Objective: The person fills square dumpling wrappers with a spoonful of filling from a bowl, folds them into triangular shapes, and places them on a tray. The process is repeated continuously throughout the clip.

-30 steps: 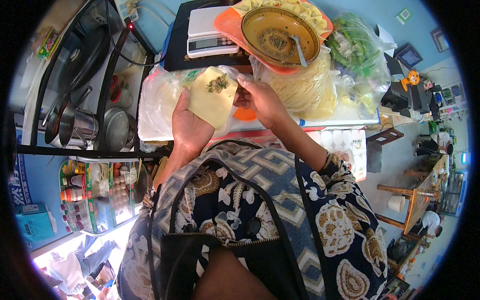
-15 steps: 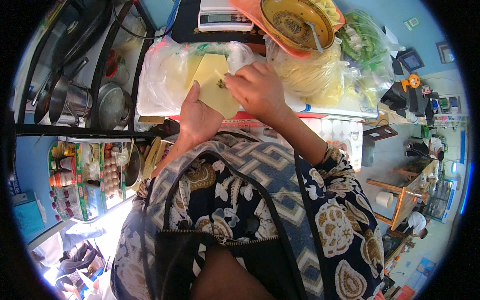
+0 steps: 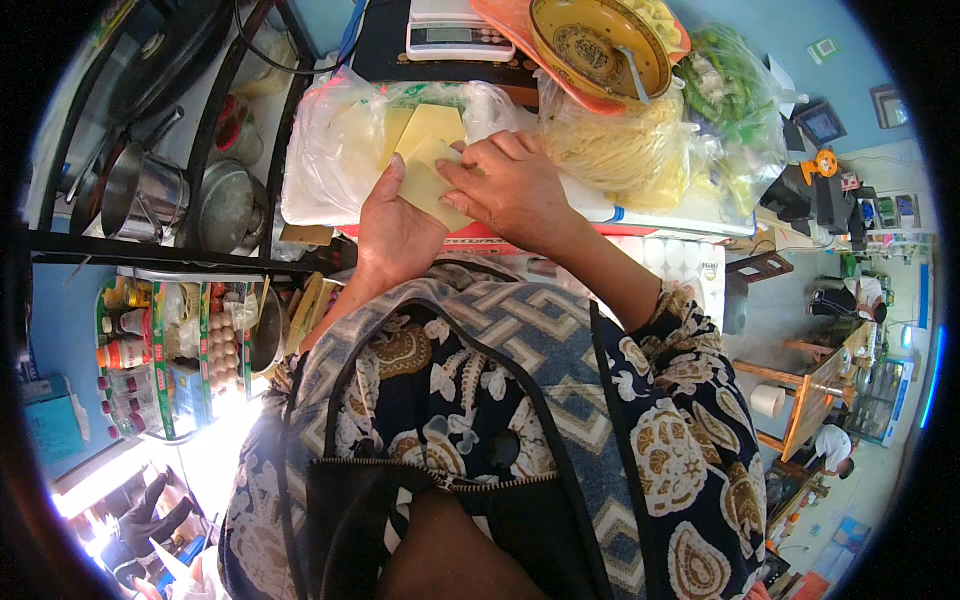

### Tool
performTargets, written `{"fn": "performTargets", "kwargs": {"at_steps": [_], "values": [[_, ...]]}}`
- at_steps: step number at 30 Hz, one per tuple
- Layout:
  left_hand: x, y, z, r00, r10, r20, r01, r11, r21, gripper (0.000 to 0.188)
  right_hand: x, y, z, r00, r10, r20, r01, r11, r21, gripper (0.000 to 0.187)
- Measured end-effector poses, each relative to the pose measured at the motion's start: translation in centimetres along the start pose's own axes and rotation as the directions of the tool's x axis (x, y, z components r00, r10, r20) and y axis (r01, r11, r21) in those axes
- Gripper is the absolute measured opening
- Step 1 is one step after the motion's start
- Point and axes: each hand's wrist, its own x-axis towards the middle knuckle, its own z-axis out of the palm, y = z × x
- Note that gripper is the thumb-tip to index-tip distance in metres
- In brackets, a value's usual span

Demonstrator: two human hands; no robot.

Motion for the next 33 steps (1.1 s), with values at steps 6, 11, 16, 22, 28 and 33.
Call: {"fn": "performTargets", "kwargs": {"at_steps": [6,11,16,22,28,33], "values": [[-0.2,0.0,0.6,0.999,0.040,0.005,-0.041,0.999,0.013,0.044,1.0,-0.1,-1.5,0.999,-0.005,-0.053,0.003,1.000,-0.031,0.034],[-0.4,-0.1,0.8,0.999,0.045,0.023,-0.046,0.999,0.019,0.044,1.0,0.8,-0.7,0.993,0.009,-0.118,-0.005,1.000,0.029,0.031],[-0.4,0.0,-0.1,0.995,0.103,-0.020,-0.102,0.995,0.021,0.042,0.0,0.4,0.5,0.803,0.582,-0.132,-0.284,0.567,0.773,0.029],[-0.3,0.0,-1.3,0.978,0.208,-0.028,-0.207,0.978,0.031,0.040,-0.3,-3.4,5.0,0.727,0.664,0.174,-0.401,0.205,0.893,0.038],[-0.6,0.0,-0.6,0.915,0.388,-0.106,-0.353,0.902,0.249,0.035,0.7,-4.3,6.0,0.542,0.682,0.492,-0.424,-0.284,0.860,0.032],[-0.9,0.4,-0.3,0.851,0.514,-0.108,-0.464,0.833,0.302,0.032,0.0,-4.3,6.7,0.547,0.655,0.522,-0.395,-0.347,0.850,0.019]]}}
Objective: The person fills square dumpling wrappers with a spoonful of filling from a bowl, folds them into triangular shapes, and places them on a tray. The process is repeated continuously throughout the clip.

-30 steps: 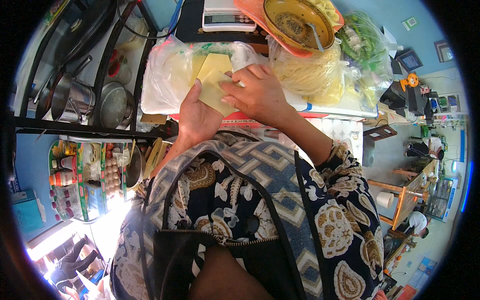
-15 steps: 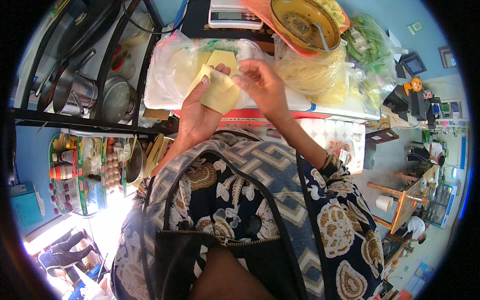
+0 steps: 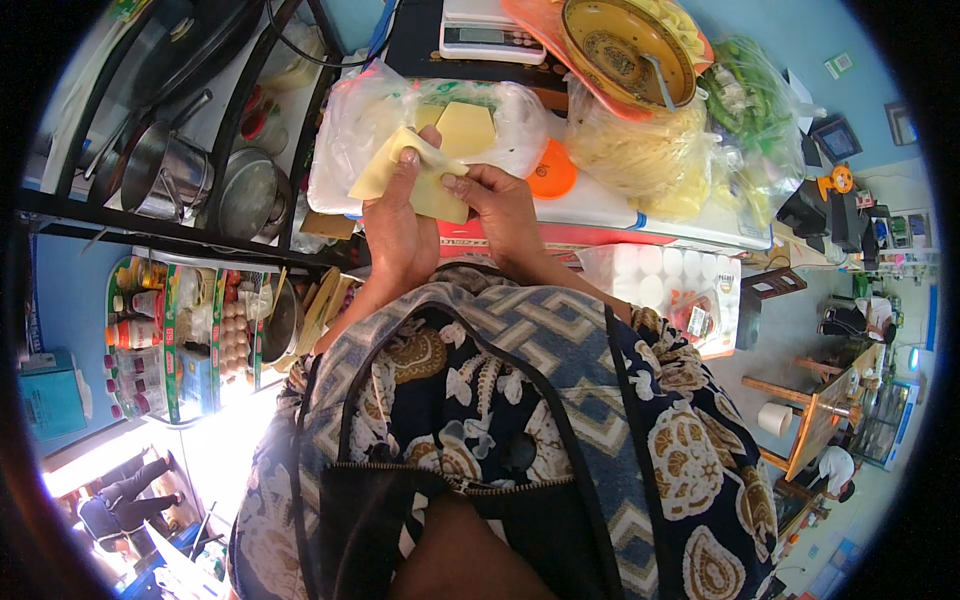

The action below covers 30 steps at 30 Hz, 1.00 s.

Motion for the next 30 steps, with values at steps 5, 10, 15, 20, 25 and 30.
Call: {"fn": "performTargets", "kwargs": {"at_steps": [5,10,15,20,25,30], "values": [[0.4,0.2,-1.2,0.994,-0.111,0.011,0.112,0.986,-0.127,0.035,-0.4,-0.3,1.0,0.997,-0.067,-0.045,0.071,0.993,0.098,0.015],[0.7,0.4,-1.3,0.980,-0.190,0.052,0.195,0.974,-0.112,0.037,-0.5,-0.2,1.5,0.996,-0.062,-0.057,0.072,0.981,0.178,0.019],[0.7,-0.2,-1.8,0.981,-0.191,0.029,0.193,0.970,-0.144,0.035,-0.9,-1.3,2.7,0.991,-0.128,-0.048,0.134,0.978,0.162,0.027],[0.5,0.0,-1.4,0.966,-0.259,0.025,0.260,0.952,-0.164,0.035,0.7,0.0,0.9,0.908,-0.418,0.027,0.411,0.878,-0.243,0.027],[0.9,-0.1,-1.9,0.942,-0.327,0.072,0.335,0.910,-0.244,0.035,0.7,-1.9,-0.5,0.585,-0.676,0.448,0.704,0.149,-0.694,0.031],[1.0,0.1,-1.3,0.941,-0.335,0.036,0.337,0.933,-0.129,0.036,-0.3,-3.1,-2.2,0.484,-0.602,0.635,0.700,-0.169,-0.694,0.037]]}}
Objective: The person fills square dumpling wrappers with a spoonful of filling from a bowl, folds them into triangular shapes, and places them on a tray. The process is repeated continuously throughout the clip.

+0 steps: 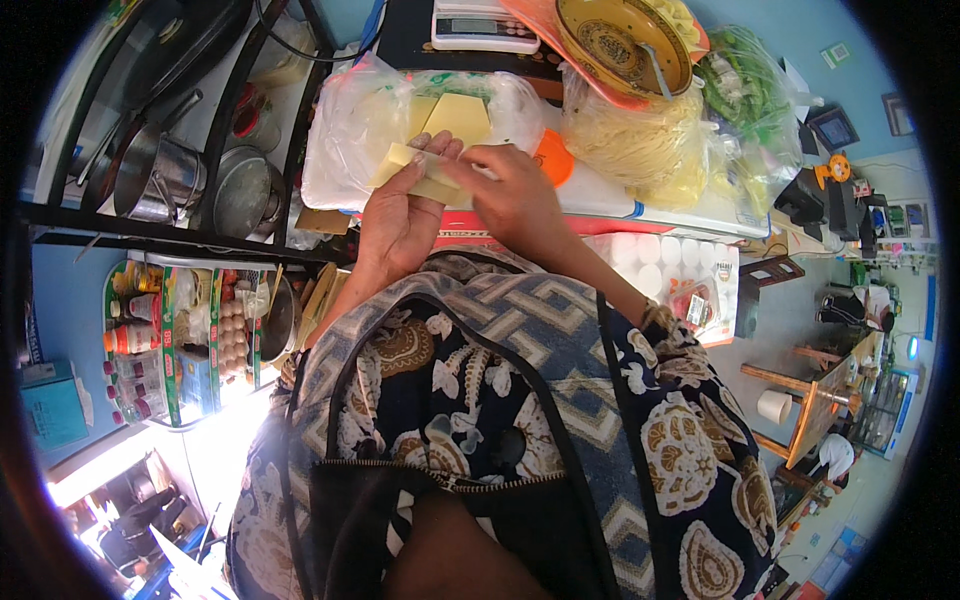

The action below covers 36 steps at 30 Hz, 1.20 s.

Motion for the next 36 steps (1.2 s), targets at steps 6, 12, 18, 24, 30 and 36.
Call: {"fn": "performTargets", "kwargs": {"at_steps": [6,12,18,24,30,36], "values": [[0.1,0.0,-0.5,1.000,-0.008,0.004,0.008,1.000,0.014,0.039,-5.1,6.4,-3.4,0.545,0.736,0.402,-0.581,0.677,-0.452,0.054],[0.1,0.1,0.5,0.999,-0.037,0.011,0.037,0.999,0.001,0.044,-7.6,9.6,-1.0,0.419,0.666,0.617,-0.428,0.745,-0.512,0.069],[0.3,-0.1,0.0,1.000,-0.008,0.018,0.007,0.999,0.050,0.048,-7.9,9.2,0.4,0.410,0.717,0.564,-0.434,0.697,-0.570,0.075],[0.4,0.0,-0.5,0.997,0.082,0.003,-0.082,0.997,-0.010,0.045,-5.9,6.7,-4.1,0.652,0.629,0.424,-0.515,0.777,-0.361,0.068],[-0.1,-0.5,0.6,0.999,0.045,0.030,-0.047,0.996,0.082,0.041,1.2,-2.3,-6.6,0.878,0.211,0.430,-0.163,0.976,-0.147,0.070],[-0.6,-0.3,0.8,0.999,0.019,0.041,-0.022,0.996,0.090,0.040,0.8,-1.0,-6.5,0.828,0.049,0.559,0.167,0.930,-0.329,0.065]]}}
